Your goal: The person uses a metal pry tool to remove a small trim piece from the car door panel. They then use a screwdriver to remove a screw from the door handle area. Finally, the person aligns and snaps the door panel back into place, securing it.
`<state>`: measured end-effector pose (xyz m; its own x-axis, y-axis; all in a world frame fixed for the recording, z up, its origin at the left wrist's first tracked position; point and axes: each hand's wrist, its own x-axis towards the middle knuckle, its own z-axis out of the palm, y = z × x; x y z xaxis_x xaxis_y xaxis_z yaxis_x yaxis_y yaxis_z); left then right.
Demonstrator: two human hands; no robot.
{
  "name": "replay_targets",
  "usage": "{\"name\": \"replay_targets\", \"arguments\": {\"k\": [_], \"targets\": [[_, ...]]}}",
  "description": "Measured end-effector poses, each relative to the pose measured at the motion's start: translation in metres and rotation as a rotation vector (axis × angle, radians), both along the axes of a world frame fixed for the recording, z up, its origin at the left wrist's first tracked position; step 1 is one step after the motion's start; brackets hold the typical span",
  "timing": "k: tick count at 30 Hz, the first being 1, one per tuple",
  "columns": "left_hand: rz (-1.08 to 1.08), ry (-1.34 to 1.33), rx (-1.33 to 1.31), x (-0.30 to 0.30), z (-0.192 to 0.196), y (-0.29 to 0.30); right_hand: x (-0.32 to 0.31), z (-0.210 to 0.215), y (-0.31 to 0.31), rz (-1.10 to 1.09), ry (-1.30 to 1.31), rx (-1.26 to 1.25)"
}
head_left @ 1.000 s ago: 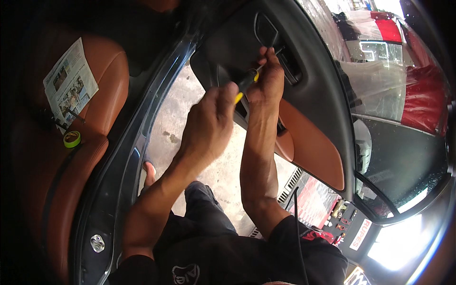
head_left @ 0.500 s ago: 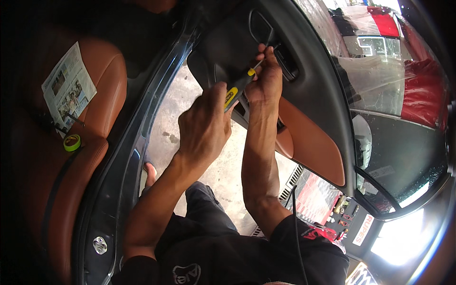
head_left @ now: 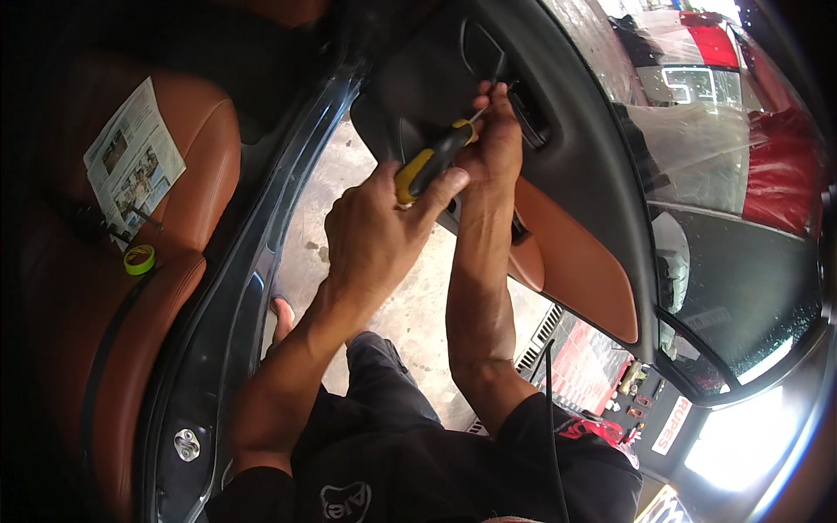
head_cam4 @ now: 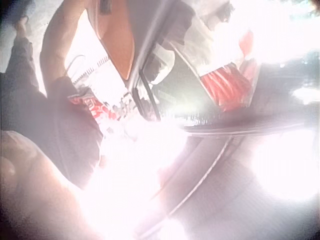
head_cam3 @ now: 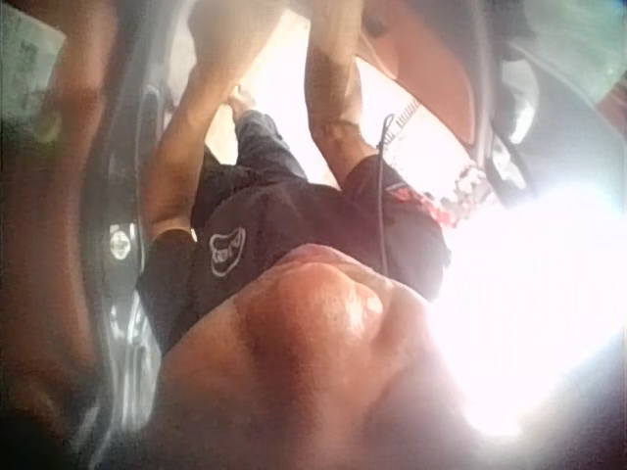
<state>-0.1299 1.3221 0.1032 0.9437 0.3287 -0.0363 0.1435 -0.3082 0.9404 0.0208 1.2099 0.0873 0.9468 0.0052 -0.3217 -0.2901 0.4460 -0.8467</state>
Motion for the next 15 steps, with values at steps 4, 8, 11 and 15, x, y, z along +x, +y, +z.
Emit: {"name": "replay_targets", "arguments": {"k": [4, 8, 11, 15], "targets": [[0.114, -0.38, 0.296, 0.002, -0.011, -0.005, 0.001, 0.0, 0.007, -0.094, 0.02, -0.009], [0.074, 0.01, -0.123, 0.005, -0.006, -0.002, 0.003, -0.008, -0.006, 0.062, -0.032, 0.029], [-0.004, 0.022, -0.236, 0.002, 0.012, 0.011, 0.006, -0.009, -0.008, 0.07, -0.019, 0.053], [0.008, -0.363, 0.233, -0.006, -0.016, 0.003, 0.006, -0.01, -0.001, -0.023, -0.006, -0.015]]}}
